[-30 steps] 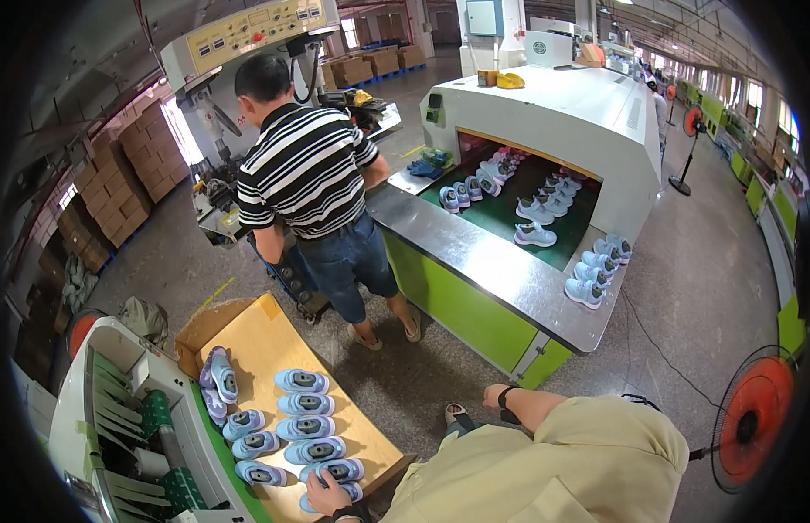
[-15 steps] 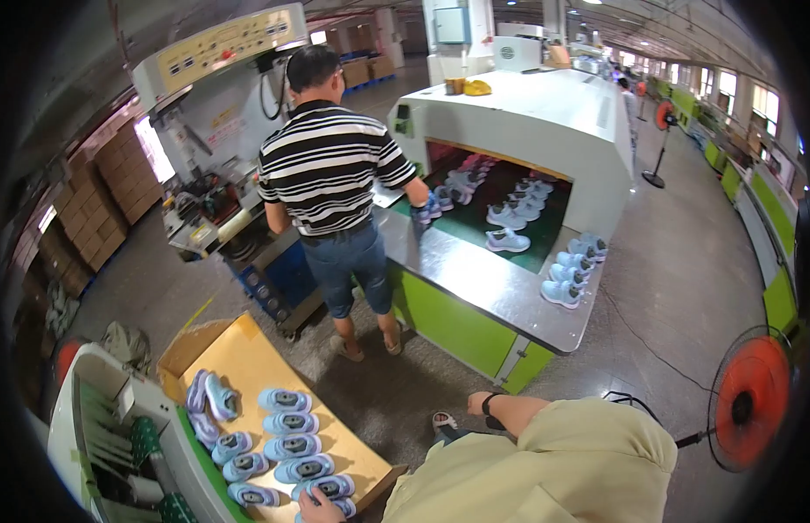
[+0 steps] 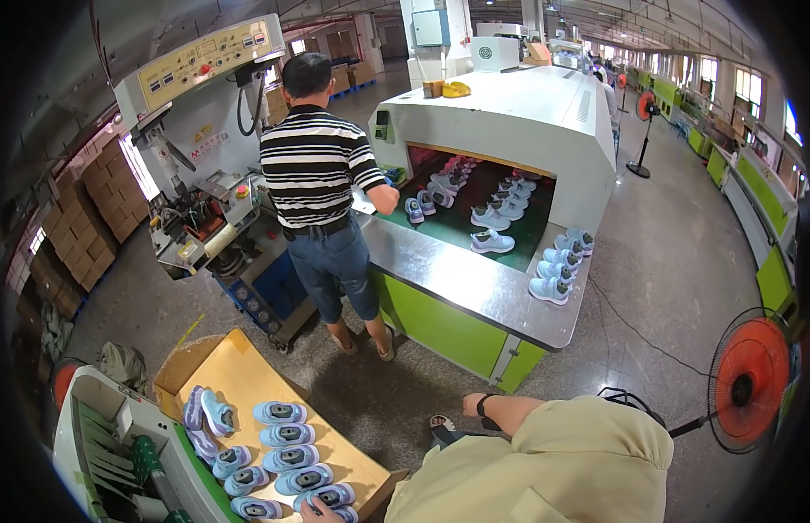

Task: Loading shoes from a conveyor belt table onto a drying or storage rack.

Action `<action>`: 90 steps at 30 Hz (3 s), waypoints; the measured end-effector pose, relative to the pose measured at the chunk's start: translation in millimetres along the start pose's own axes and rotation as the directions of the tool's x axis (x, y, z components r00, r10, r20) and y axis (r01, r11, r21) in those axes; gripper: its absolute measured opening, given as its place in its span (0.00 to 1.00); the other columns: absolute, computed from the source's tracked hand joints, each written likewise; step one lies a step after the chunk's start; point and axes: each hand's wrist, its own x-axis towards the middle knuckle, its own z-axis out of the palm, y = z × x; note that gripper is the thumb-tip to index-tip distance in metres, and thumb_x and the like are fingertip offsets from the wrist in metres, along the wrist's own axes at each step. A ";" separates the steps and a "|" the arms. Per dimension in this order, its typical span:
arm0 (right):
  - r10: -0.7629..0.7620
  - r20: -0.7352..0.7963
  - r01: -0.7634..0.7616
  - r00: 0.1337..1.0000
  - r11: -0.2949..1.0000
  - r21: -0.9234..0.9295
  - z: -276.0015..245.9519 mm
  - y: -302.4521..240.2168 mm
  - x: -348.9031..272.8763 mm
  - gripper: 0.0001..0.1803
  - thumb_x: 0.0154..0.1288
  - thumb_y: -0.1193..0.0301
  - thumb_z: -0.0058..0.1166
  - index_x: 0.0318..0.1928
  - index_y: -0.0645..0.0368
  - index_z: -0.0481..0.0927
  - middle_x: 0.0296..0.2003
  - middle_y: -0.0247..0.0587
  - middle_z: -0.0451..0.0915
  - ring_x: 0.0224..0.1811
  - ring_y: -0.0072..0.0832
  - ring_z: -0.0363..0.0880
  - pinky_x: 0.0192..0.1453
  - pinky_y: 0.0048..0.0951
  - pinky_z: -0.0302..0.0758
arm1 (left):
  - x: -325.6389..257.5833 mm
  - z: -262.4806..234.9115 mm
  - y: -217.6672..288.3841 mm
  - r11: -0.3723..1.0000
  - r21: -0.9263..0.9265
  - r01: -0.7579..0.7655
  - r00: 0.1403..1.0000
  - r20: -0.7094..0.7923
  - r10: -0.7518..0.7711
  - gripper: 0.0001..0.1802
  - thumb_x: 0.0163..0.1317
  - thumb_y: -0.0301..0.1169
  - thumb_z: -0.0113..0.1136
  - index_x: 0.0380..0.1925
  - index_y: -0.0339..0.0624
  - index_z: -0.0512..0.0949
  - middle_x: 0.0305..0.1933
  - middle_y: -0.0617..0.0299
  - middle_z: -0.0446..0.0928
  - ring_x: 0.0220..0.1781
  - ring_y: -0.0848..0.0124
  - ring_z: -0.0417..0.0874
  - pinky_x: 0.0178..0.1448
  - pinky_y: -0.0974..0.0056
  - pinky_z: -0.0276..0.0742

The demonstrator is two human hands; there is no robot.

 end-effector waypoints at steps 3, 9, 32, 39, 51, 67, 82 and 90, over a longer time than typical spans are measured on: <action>0.000 0.016 0.000 1.000 1.000 0.004 -1.6 -0.5 -0.6 0.19 0.57 0.59 0.51 0.37 0.60 0.85 0.37 0.50 0.84 0.44 0.45 0.82 0.50 0.44 0.76 | -1.3 1.2 -0.9 1.000 -0.012 0.004 1.000 -0.002 -0.004 0.26 0.67 0.53 0.49 0.43 0.43 0.83 0.42 0.49 0.83 0.42 0.51 0.82 0.47 0.55 0.75; -0.012 0.024 0.012 1.000 1.000 -0.023 0.6 0.5 2.0 0.18 0.59 0.60 0.50 0.36 0.59 0.86 0.36 0.49 0.84 0.44 0.44 0.82 0.49 0.45 0.76 | -1.0 4.1 -4.4 0.998 0.057 -0.014 0.999 -0.042 0.016 0.26 0.67 0.54 0.49 0.42 0.43 0.83 0.42 0.50 0.83 0.42 0.52 0.82 0.47 0.54 0.74; -0.005 -0.007 0.005 1.000 1.000 -0.001 -1.4 0.2 -1.0 0.17 0.56 0.59 0.52 0.34 0.58 0.86 0.34 0.49 0.84 0.41 0.45 0.83 0.47 0.46 0.77 | -0.6 3.1 -3.4 0.998 0.045 -0.039 0.998 -0.048 0.041 0.26 0.66 0.53 0.50 0.42 0.42 0.83 0.41 0.47 0.82 0.40 0.50 0.82 0.45 0.53 0.75; 0.006 0.008 -0.007 1.000 1.000 0.016 -8.0 -6.3 -8.8 0.16 0.56 0.60 0.52 0.34 0.58 0.86 0.34 0.48 0.84 0.41 0.45 0.83 0.47 0.46 0.76 | 0.6 5.8 -9.0 0.999 -0.006 -0.039 0.999 -0.037 0.039 0.25 0.67 0.52 0.50 0.42 0.41 0.83 0.42 0.46 0.82 0.42 0.50 0.82 0.47 0.53 0.75; 0.014 0.029 -0.014 0.999 1.000 0.028 -7.4 -4.3 -9.1 0.17 0.57 0.59 0.53 0.36 0.58 0.85 0.34 0.47 0.85 0.41 0.44 0.83 0.46 0.46 0.77 | -2.2 -5.3 4.5 1.000 0.002 -0.024 1.000 -0.020 0.024 0.24 0.67 0.50 0.52 0.41 0.39 0.83 0.42 0.47 0.82 0.42 0.50 0.82 0.47 0.54 0.75; 0.000 0.007 0.000 1.000 1.000 0.019 -1.8 -1.3 -5.0 0.16 0.57 0.61 0.53 0.35 0.58 0.86 0.35 0.48 0.85 0.42 0.44 0.83 0.47 0.45 0.77 | -2.3 -2.9 2.8 0.997 0.069 -0.019 0.999 -0.030 0.021 0.25 0.66 0.52 0.51 0.42 0.41 0.83 0.42 0.47 0.82 0.42 0.49 0.81 0.47 0.53 0.74; 0.013 0.021 -0.012 1.000 1.000 -0.015 1.9 1.5 0.8 0.17 0.60 0.57 0.54 0.37 0.58 0.85 0.38 0.50 0.84 0.45 0.45 0.82 0.50 0.45 0.76 | -1.5 -4.9 5.3 1.000 0.012 0.015 1.000 0.016 -0.015 0.26 0.66 0.52 0.51 0.44 0.40 0.82 0.45 0.45 0.81 0.46 0.47 0.81 0.49 0.53 0.74; 0.015 0.030 -0.014 0.999 1.000 -0.012 1.6 1.4 0.4 0.18 0.61 0.58 0.52 0.37 0.59 0.85 0.39 0.49 0.84 0.45 0.46 0.82 0.51 0.45 0.76 | -1.7 -5.4 5.9 0.999 0.044 0.021 0.999 0.025 -0.022 0.26 0.67 0.52 0.49 0.44 0.40 0.82 0.44 0.45 0.81 0.45 0.47 0.81 0.49 0.53 0.74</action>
